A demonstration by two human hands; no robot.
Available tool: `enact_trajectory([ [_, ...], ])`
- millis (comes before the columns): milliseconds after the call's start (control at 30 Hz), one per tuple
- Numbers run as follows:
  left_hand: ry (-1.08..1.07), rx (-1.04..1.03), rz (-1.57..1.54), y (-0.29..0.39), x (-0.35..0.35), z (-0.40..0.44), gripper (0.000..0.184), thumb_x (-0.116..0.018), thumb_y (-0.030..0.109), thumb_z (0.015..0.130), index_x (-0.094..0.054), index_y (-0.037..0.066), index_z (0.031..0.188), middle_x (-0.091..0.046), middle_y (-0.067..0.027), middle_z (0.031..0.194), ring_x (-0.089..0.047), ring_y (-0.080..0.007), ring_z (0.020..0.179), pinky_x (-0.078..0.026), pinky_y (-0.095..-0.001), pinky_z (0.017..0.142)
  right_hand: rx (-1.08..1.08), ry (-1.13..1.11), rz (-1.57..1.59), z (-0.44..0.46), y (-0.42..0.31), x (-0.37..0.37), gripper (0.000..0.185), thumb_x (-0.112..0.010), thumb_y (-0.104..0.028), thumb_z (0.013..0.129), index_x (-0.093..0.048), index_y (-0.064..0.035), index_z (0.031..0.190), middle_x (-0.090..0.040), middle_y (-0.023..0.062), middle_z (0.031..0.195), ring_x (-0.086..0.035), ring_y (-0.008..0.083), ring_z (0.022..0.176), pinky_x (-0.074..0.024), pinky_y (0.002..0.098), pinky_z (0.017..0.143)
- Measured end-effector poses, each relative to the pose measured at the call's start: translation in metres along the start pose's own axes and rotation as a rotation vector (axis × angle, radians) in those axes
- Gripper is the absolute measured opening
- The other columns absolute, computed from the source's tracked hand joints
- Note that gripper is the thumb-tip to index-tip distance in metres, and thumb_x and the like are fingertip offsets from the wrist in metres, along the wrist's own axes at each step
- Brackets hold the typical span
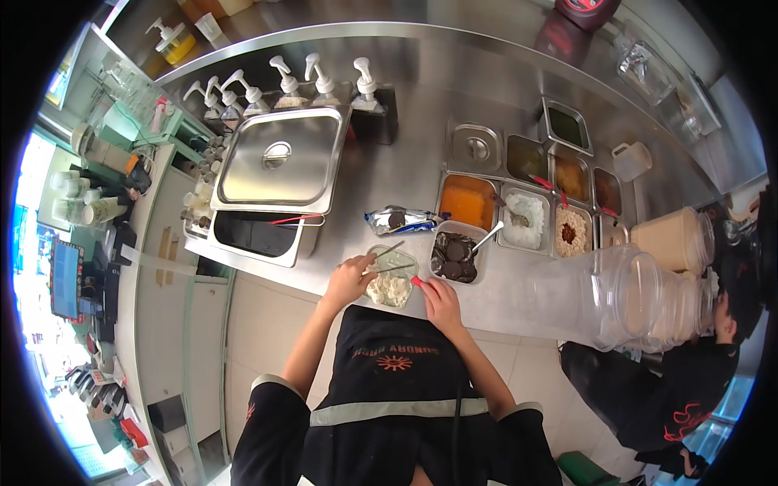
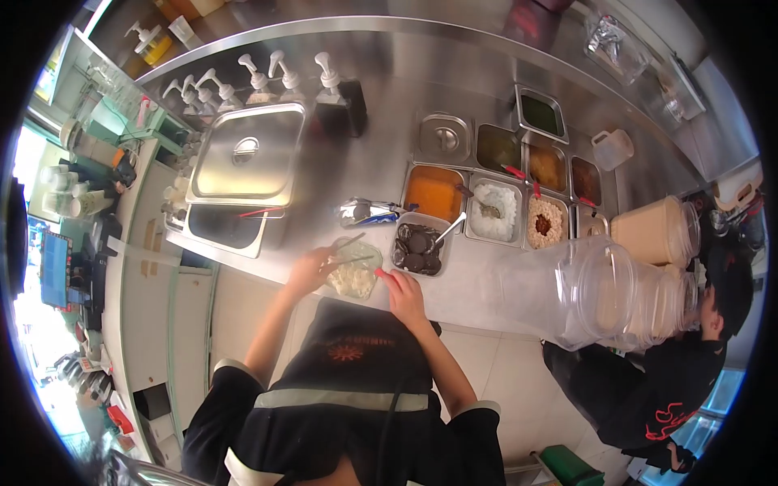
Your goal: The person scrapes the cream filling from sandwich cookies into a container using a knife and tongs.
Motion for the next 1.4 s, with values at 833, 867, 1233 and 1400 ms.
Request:
enact_trajectory([
  [833, 0.522, 0.546, -0.156, -0.194, 0.022, -0.305, 0.018, -0.05, 0.027, 0.082, -0.063, 0.014, 0.083, -0.059, -0.0012, 0.107, -0.057, -0.0244, 0.093, -0.048, -0.0389, 0.076, 0.36, -0.275, 0.296, -0.042, -0.162, -0.148, 0.009, -0.059, -0.017, 0.077, -0.059, -0.0099, 0.083, -0.058, 0.0094, 0.068, -0.055, 0.0272, 0.062, -0.0456, 0.0361, 0.059],
  [867, 0.563, 0.563, -0.135, -0.216, 0.029, -0.331, 0.017, -0.051, 0.027, 0.081, -0.063, 0.014, 0.082, -0.059, -0.0013, 0.107, -0.057, -0.0243, 0.094, -0.048, -0.0387, 0.076, 0.344, -0.383, 0.268, -0.042, -0.175, -0.182, 0.012, -0.059, -0.018, 0.078, -0.06, -0.0107, 0.087, -0.059, 0.0099, 0.069, -0.056, 0.0275, 0.064, -0.0464, 0.0362, 0.06],
  [1233, 1.232, 0.926, -0.121, -0.356, 0.143, -0.637, 0.014, -0.067, 0.025, 0.07, -0.061, 0.012, 0.072, -0.064, -0.0033, 0.092, -0.058, -0.0242, 0.09, -0.047, -0.0355, 0.076, 0.602, -0.734, 0.529, 0.023, -0.479, -0.375, 0.003, -0.057, -0.007, 0.074, -0.058, -0.0044, 0.072, -0.056, 0.0094, 0.062, -0.054, 0.0212, 0.051, -0.0441, 0.0302, 0.048],
  [1400, 1.303, 1.15, -0.346, -0.398, 0.147, -0.696, 0.021, -0.069, 0.03, 0.071, -0.064, 0.009, 0.075, -0.065, -0.0071, 0.094, -0.059, -0.0228, 0.093, -0.044, -0.0338, 0.082, 0.635, -0.886, 0.555, 0.041, -0.556, -0.477, 0.006, -0.056, -0.005, 0.074, -0.06, -0.004, 0.077, -0.056, 0.0091, 0.062, -0.054, 0.0177, 0.05, -0.0434, 0.0269, 0.048],
])
Point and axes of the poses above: each hand's wrist, its own z-axis towards the middle knuckle, its own x-axis out of the back of the hand, y = z × x, the point moved 6 cm from there along z, towards the middle knuckle
